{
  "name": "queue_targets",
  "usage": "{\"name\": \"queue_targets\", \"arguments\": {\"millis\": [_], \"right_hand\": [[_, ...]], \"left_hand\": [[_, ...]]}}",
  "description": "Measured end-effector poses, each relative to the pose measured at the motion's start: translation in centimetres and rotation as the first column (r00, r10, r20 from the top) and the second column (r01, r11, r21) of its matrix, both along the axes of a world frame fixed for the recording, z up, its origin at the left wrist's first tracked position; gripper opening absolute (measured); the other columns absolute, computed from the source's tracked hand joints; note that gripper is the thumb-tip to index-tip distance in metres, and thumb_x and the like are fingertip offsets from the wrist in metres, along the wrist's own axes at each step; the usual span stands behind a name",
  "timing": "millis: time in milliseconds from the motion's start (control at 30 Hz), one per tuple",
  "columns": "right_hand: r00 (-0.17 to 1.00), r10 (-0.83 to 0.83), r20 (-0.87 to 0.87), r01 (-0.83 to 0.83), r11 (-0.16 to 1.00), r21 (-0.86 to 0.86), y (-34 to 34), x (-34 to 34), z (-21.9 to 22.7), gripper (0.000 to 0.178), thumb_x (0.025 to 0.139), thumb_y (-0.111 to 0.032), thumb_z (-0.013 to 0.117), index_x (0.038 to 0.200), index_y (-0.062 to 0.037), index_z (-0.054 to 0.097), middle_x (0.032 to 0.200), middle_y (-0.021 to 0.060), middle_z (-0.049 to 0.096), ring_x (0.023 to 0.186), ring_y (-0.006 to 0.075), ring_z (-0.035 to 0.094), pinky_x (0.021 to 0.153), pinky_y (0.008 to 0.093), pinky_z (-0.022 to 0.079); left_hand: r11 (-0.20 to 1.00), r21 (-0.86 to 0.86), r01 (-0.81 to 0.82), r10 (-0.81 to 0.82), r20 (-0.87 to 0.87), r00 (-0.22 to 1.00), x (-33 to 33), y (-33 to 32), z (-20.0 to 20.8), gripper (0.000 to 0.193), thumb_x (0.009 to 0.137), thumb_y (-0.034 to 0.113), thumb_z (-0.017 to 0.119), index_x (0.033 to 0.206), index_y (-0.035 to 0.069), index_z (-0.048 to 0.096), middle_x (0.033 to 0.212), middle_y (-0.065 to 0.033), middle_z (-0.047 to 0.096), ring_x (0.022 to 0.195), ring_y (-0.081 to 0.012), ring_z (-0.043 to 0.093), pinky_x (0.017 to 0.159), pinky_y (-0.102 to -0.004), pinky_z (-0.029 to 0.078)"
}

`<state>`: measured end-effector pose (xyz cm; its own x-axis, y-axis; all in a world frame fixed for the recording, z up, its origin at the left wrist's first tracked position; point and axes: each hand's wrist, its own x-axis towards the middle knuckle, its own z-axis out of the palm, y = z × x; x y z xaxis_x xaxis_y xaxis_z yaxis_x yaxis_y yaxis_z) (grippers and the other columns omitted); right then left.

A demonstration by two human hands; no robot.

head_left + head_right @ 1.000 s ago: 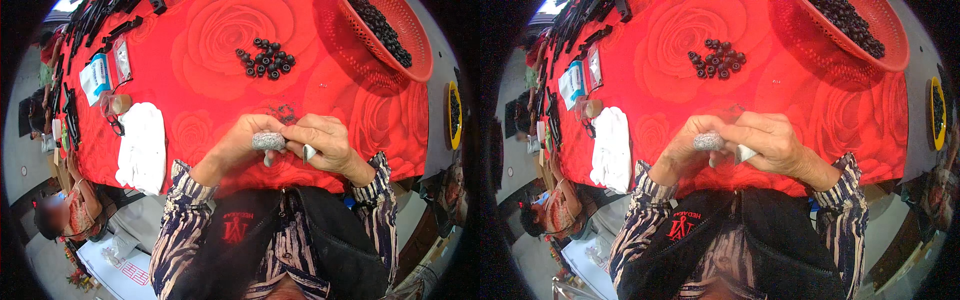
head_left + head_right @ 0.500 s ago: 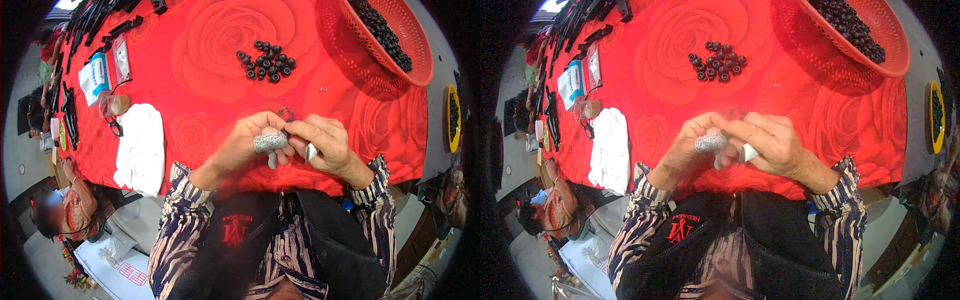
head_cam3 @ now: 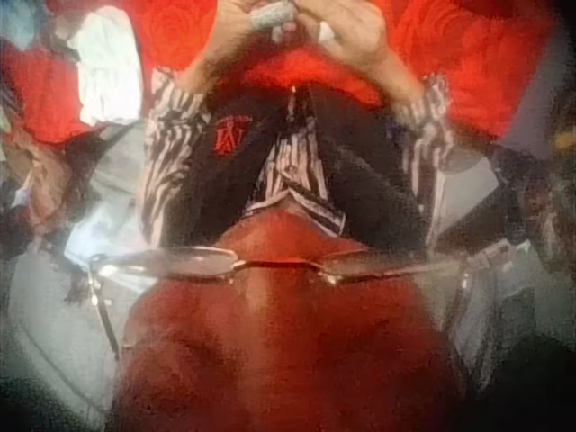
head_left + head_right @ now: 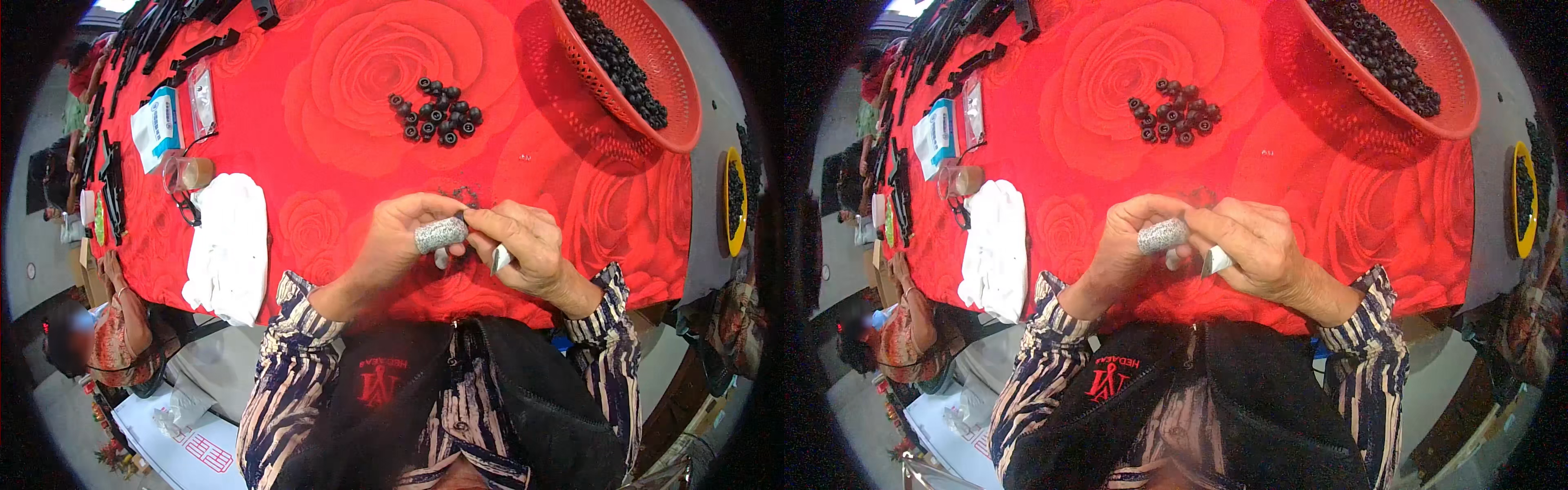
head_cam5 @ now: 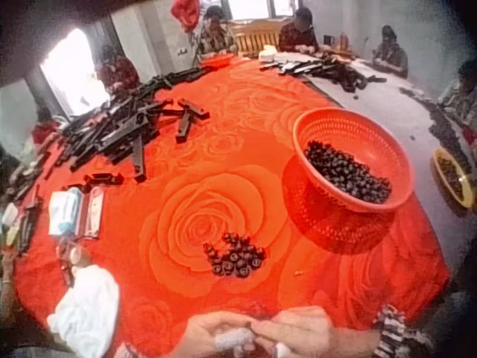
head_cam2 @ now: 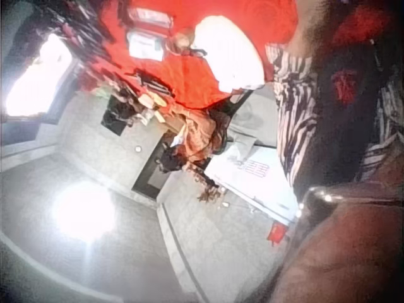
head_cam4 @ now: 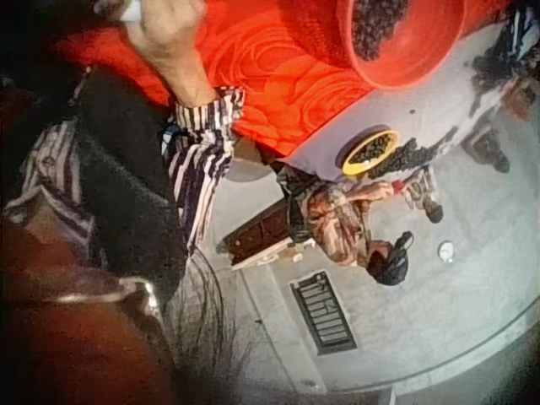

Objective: The recorder is assembling small black plastic components by pressing a white plastic insert into them.

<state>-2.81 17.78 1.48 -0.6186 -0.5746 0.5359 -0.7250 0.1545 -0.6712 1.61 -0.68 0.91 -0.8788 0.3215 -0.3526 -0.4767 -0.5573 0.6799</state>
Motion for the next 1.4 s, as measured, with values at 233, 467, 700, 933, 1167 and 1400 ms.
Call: {"name": "queue_targets", "arguments": {"millis": [233, 467, 700, 933, 1167, 1400], "right_hand": [[0.999, -0.017, -0.049, 0.017, 1.000, 0.009, -0.1, 0.0, 0.0, 0.036, 0.067, -0.003, 0.072, 0.100, 0.0044, 0.059, 0.068, 0.0097, 0.054, 0.054, 0.0225, 0.056, 0.046, 0.0324, 0.044], [0.993, -0.017, -0.117, 0.018, 1.000, 0.008, -0.4, 0.6, 0.2, 0.041, 0.065, -0.006, 0.075, 0.101, 0.0049, 0.058, 0.070, 0.0091, 0.055, 0.054, 0.0212, 0.055, 0.046, 0.0318, 0.044], [0.981, -0.070, -0.182, 0.088, 0.992, 0.094, -0.5, 0.9, 0.3, 0.044, 0.064, -0.011, 0.076, 0.102, 0.0023, 0.057, 0.068, 0.0072, 0.052, 0.053, 0.0205, 0.053, 0.045, 0.0318, 0.041], [0.991, -0.002, -0.134, 0.002, 1.000, -0.003, -0.4, 0.4, 0.2, 0.045, 0.062, -0.008, 0.076, 0.103, 0.0021, 0.058, 0.067, 0.0059, 0.051, 0.050, 0.0192, 0.050, 0.043, 0.0320, 0.039], [0.966, -0.021, -0.256, 0.027, 0.999, 0.020, -0.3, 0.0, -0.3, 0.042, 0.063, -0.004, 0.075, 0.101, 0.0032, 0.059, 0.067, 0.0054, 0.052, 0.049, 0.0169, 0.049, 0.042, 0.0299, 0.038], [0.956, 0.033, -0.291, -0.012, 0.997, 0.074, 0.4, 0.0, 0.0, 0.034, 0.068, -0.005, 0.072, 0.098, 0.0026, 0.059, 0.067, 0.0056, 0.052, 0.050, 0.0174, 0.050, 0.042, 0.0298, 0.038]], "left_hand": [[0.999, 0.040, 0.024, -0.027, 0.054, 0.998, -0.2, 0.1, -0.1, 0.021, 0.086, 0.012, 0.062, 0.103, 0.000, 0.060, 0.086, -0.0068, 0.065, 0.074, -0.0107, 0.063, 0.059, -0.0222, 0.049], [0.980, 0.190, 0.057, -0.079, 0.110, 0.991, 0.2, 0.0, -1.0, 0.020, 0.085, 0.016, 0.062, 0.101, 0.004, 0.061, 0.089, -0.0085, 0.065, 0.071, -0.0157, 0.064, 0.060, -0.0265, 0.052], [0.965, 0.219, 0.147, -0.179, 0.133, 0.975, 0.3, -0.2, -1.4, 0.021, 0.085, 0.018, 0.063, 0.099, 0.003, 0.063, 0.081, -0.0087, 0.066, 0.069, -0.0154, 0.063, 0.060, -0.0250, 0.049], [0.979, 0.059, 0.194, -0.198, 0.067, 0.978, 0.1, -0.3, -0.5, 0.020, 0.086, 0.016, 0.062, 0.099, 0.001, 0.063, 0.082, -0.0071, 0.065, 0.069, -0.0114, 0.060, 0.060, -0.0222, 0.047], [0.997, -0.078, -0.014, 0.006, -0.098, 0.995, 0.5, 0.2, 0.2, 0.017, 0.087, 0.006, 0.060, 0.102, -0.002, 0.061, 0.090, -0.0063, 0.064, 0.078, -0.0097, 0.060, 0.067, -0.0217, 0.049], [0.995, -0.059, -0.076, 0.068, -0.121, 0.990, 0.5, -0.1, -0.5, 0.019, 0.086, 0.002, 0.059, 0.104, -0.003, 0.060, 0.094, -0.0080, 0.063, 0.082, -0.0119, 0.061, 0.068, -0.0242, 0.052]]}}
